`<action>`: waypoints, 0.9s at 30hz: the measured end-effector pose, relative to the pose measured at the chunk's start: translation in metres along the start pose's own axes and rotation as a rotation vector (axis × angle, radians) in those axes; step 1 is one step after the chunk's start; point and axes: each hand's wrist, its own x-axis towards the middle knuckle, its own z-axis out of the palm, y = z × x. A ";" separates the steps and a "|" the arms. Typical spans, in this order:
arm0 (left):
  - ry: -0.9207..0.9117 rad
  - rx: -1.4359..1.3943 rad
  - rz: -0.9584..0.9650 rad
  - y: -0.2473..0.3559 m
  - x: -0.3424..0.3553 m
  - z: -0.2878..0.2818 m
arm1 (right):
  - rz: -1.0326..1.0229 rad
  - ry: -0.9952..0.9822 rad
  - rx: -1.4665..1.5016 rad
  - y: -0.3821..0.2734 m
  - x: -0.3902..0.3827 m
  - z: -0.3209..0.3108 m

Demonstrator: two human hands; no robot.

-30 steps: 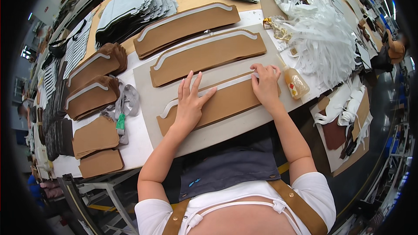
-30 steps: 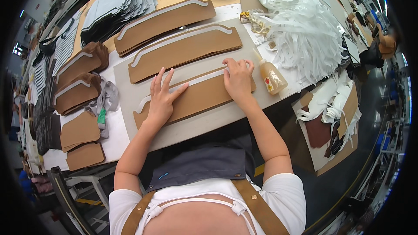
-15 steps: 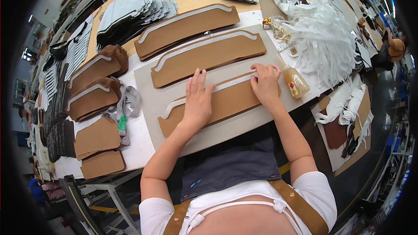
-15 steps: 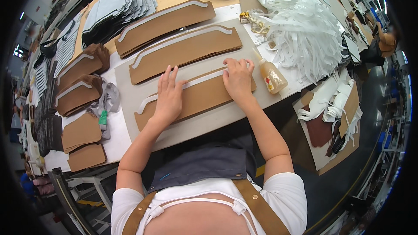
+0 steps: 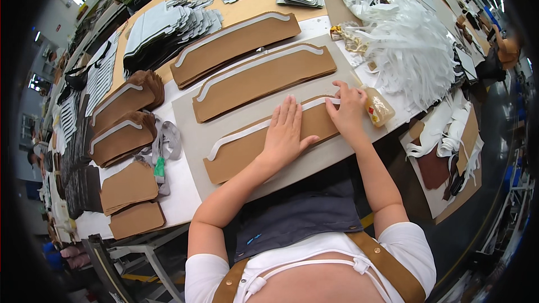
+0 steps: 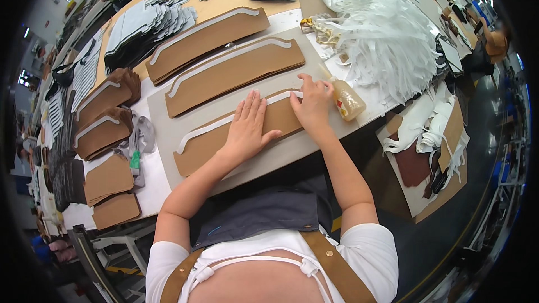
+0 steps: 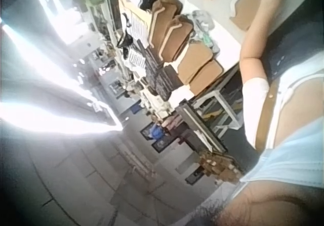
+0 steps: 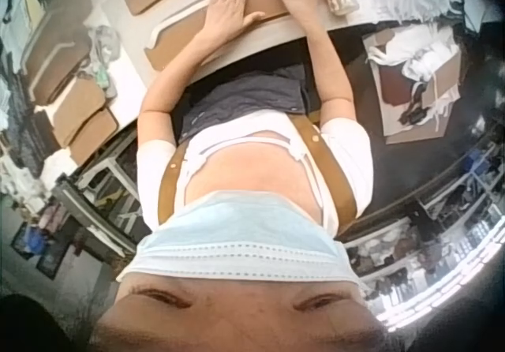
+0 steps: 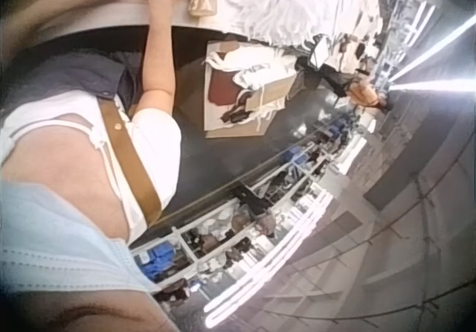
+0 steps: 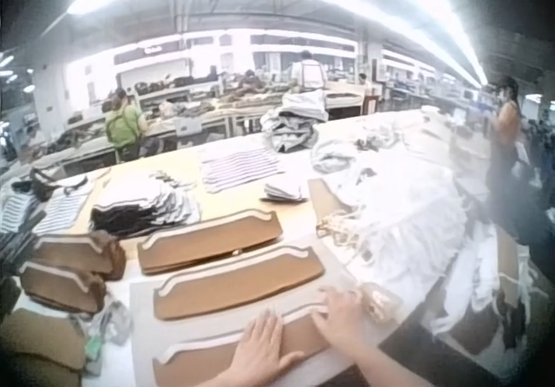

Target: Apply adhesive to leather components and fold the edges to create a hem.

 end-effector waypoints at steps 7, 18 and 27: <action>0.310 -0.131 0.097 0.027 0.034 0.013 | -0.016 0.090 -0.039 0.012 -0.007 0.004; 0.368 -0.101 0.115 0.038 0.044 0.021 | -0.017 0.090 -0.051 0.015 -0.010 0.006; 0.361 -0.116 0.133 0.040 0.044 0.021 | -0.051 0.152 -0.115 0.019 -0.021 -0.004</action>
